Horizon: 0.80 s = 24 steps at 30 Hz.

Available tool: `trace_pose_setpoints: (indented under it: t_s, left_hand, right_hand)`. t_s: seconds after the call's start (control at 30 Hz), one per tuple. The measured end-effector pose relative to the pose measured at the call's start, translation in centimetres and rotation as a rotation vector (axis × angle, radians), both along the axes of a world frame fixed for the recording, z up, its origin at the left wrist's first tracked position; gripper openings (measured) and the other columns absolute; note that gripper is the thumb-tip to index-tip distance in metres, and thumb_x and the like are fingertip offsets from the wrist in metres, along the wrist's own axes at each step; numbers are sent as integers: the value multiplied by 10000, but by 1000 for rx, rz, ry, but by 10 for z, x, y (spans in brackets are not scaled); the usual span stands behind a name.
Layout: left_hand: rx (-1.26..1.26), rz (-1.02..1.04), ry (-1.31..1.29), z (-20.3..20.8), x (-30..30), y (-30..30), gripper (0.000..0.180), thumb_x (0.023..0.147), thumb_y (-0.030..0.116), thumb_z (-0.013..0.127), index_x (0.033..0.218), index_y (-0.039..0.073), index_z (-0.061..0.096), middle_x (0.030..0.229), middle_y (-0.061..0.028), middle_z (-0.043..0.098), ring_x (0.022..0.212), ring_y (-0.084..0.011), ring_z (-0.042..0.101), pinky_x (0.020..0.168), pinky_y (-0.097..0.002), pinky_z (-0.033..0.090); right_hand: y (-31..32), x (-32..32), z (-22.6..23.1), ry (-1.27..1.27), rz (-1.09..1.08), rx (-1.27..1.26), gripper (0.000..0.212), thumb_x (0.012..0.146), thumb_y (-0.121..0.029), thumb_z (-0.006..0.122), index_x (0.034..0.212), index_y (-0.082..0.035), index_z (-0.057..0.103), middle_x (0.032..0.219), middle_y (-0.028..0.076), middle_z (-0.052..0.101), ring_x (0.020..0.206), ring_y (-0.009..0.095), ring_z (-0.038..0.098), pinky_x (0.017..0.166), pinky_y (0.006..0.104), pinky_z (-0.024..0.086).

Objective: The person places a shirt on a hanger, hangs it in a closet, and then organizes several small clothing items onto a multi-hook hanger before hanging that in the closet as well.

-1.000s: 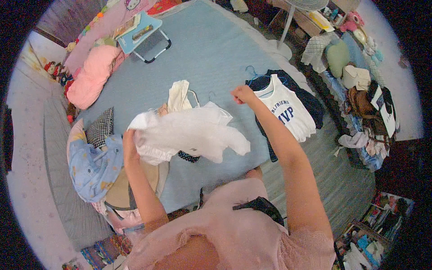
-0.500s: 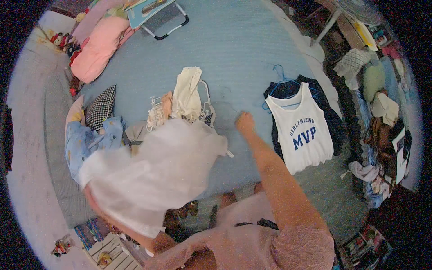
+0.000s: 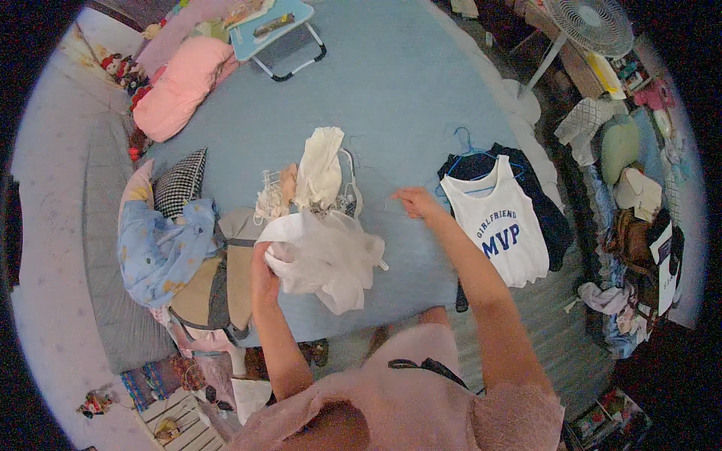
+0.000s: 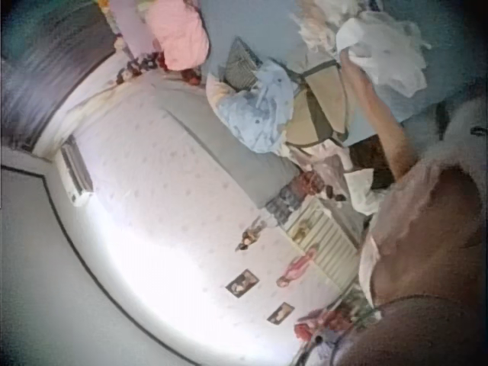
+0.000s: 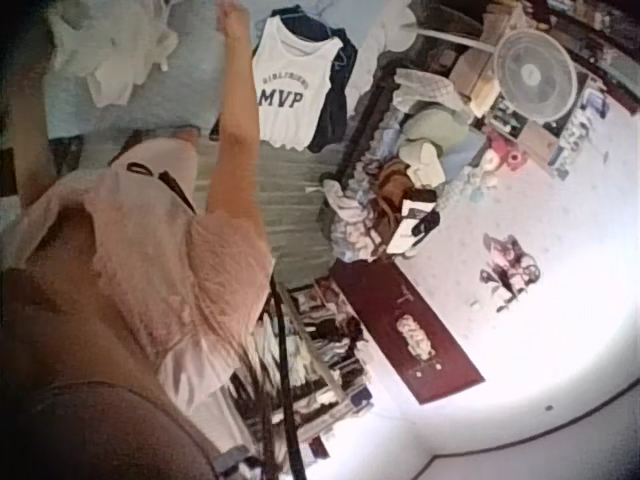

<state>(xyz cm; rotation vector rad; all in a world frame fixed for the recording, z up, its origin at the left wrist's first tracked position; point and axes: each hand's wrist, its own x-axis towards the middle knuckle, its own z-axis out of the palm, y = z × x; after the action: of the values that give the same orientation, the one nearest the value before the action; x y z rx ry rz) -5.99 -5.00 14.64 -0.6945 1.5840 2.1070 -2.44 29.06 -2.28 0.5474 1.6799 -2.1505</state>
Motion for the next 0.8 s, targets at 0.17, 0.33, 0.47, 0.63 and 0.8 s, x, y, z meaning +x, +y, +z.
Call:
trace_pose_setpoints:
  t_s: [0.17,0.33,0.47,0.63,0.8]
  left_hand:
    - [47,-105,156,35,-9,4,366,824,279,480,1037,-13,534,963,-102,593,877,-216,578,770,-331,464]
    - [69,-347,203,90,-9,27,336,845,272,480,993,-23,544,907,-87,594,816,-182,579,690,-328,476]
    - [-46,-465,282,104,-13,26,309,848,240,499,969,-40,546,875,-74,589,775,-145,575,624,-297,474]
    - [153,-649,412,142,-2,30,308,859,263,498,935,-29,559,811,-33,572,701,-97,543,618,-245,442]
    - [32,-688,719,189,25,37,249,839,240,561,861,-5,598,731,-10,578,636,-88,533,562,-251,432]
  right_hand:
    - [-8,32,147,180,-83,-247,176,870,-180,463,919,-36,551,551,-23,397,483,76,357,454,227,317]
    - [-77,57,238,331,-100,-232,153,893,-193,457,921,-48,496,649,2,501,654,76,493,614,216,417]
    - [-120,52,276,579,4,-41,128,885,-150,474,961,-47,482,842,59,597,732,111,554,665,256,460]
    - [-179,33,265,719,-118,82,143,850,-121,509,939,-11,528,949,98,620,770,155,601,672,263,466]
    - [-219,54,270,723,-83,492,273,778,-86,542,1036,2,546,974,145,613,907,246,580,777,346,432]
